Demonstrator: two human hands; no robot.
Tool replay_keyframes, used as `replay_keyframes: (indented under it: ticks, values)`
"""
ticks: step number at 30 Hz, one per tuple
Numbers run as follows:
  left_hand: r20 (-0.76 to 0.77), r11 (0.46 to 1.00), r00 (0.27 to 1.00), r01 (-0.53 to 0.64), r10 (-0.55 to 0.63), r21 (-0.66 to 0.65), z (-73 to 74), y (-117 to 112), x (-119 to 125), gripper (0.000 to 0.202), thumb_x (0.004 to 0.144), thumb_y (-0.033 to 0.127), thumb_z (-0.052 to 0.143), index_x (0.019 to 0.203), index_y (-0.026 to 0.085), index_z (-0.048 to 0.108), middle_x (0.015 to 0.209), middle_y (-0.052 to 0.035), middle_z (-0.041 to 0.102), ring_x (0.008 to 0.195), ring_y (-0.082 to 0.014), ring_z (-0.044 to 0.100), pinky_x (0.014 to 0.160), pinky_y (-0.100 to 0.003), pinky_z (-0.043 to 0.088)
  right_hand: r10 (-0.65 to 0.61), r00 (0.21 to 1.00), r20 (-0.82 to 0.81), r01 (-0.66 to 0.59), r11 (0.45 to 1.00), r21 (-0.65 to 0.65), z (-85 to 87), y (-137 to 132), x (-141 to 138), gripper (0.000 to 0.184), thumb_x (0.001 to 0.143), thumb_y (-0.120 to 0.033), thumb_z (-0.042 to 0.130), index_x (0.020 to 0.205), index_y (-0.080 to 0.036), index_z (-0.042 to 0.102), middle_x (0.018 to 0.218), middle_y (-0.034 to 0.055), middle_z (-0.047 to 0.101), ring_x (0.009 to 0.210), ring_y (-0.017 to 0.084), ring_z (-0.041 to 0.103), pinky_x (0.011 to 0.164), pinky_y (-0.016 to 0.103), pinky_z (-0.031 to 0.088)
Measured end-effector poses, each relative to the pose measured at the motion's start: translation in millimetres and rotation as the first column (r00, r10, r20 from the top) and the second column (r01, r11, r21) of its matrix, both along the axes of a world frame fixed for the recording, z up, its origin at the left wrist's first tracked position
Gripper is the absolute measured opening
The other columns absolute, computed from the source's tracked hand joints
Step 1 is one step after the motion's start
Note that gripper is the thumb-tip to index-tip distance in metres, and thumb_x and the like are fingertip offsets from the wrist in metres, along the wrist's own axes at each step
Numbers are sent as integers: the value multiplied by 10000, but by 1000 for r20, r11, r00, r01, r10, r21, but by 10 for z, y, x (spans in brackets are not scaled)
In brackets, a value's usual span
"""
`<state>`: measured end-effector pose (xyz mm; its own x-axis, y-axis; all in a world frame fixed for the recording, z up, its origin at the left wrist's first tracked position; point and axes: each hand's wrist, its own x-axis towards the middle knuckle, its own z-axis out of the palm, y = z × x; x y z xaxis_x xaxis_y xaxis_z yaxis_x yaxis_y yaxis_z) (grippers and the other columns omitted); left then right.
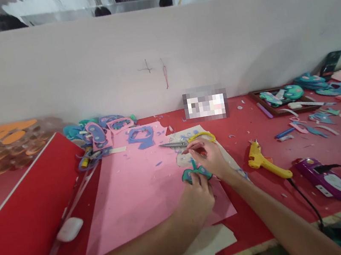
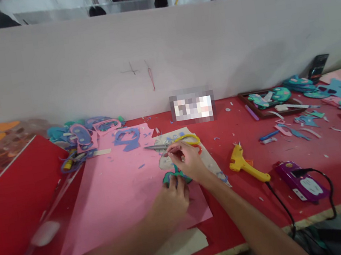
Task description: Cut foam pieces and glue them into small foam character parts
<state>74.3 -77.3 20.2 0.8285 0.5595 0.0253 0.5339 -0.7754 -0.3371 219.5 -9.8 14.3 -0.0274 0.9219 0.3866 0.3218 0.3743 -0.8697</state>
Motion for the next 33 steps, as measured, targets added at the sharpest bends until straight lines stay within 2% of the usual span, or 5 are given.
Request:
replay_keyframes:
  ticks: [5, 8, 15, 23, 33]
  values:
    - [-6, 998, 1000, -17, 17, -67, 33, 25, 20, 347, 1008, 302, 542, 1172, 80, 753, 1152, -248, 719, 1028, -357, 695, 687, -414, 525, 39, 999, 37, -38, 999, -18, 39, -20, -15, 166, 1003, -337, 546, 887, -236, 608, 861, 43, 755, 726, 190, 674, 698, 335, 539]
    - [-12, 998, 1000, -18, 17, -57, 40, 24, 23, 341, 1004, 279, 549, 1197, 71, 738, 1157, -245, 719, 1042, -365, 696, 671, -396, 516, 40, 998, 40, -39, 999, -22, 40, -17, -12, 161, 1000, -329, 534, 879, -238, 589, 840, 44, 746, 730, 196, 684, 675, 329, 534]
    - [-35, 999, 999, -4, 2, -40, 75, 6, 17, 458, 1029, 393, 519, 1267, 51, 709, 1212, -262, 699, 1074, -380, 688, 784, -470, 531, -3, 995, 104, 11, 997, -71, 47, 7, 92, 175, 939, -314, 574, 787, -238, 534, 766, 43, 699, 721, 204, 670, 641, 319, 516]
    - [-64, 997, 998, -13, 8, -80, 113, 1, 40, 470, 1037, 409, 504, 1246, 50, 723, 1178, -271, 704, 1053, -382, 687, 741, -455, 528, 113, 982, 150, -104, 992, -70, 30, 0, 113, 118, 886, -217, 539, 777, -243, 503, 716, 12, 646, 620, 176, 604, 610, 320, 488]
    - [-61, 999, 998, 3, -7, -53, 108, 5, 18, 404, 1033, 359, 512, 1203, 72, 739, 1193, -263, 701, 1026, -352, 688, 751, -438, 521, 140, 952, 272, -127, 990, -67, 43, 7, 98, 125, 875, -215, 523, 755, -243, 501, 669, 4, 617, 615, 172, 549, 600, 306, 436]
